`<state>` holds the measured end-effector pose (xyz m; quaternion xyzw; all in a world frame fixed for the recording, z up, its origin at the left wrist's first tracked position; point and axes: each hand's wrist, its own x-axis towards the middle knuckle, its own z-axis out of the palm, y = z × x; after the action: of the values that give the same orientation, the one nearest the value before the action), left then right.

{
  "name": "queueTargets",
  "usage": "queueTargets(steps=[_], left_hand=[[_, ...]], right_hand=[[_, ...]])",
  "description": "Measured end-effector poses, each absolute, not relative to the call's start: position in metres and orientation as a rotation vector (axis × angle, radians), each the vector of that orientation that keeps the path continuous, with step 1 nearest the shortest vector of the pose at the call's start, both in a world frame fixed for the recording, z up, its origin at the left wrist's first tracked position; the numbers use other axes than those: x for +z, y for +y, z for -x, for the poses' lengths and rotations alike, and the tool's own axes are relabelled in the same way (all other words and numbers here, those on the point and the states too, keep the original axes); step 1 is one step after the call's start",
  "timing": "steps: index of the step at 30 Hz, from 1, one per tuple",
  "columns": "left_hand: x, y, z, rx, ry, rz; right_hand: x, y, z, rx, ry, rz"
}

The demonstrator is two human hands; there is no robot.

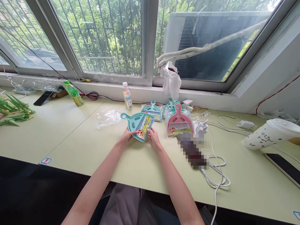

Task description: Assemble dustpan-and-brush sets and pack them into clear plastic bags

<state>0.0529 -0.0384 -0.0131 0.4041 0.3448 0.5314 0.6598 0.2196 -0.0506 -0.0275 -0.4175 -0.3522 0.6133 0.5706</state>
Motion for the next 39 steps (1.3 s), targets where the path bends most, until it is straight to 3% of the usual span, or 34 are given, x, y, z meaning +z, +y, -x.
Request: queueTargets(steps=[39], left_hand=[[-0.021,-0.036,-0.051,1.2,0.764,-0.989]], right_hand=[[-0.036,-0.05,-0.22,1.391,-0.906,1.121]])
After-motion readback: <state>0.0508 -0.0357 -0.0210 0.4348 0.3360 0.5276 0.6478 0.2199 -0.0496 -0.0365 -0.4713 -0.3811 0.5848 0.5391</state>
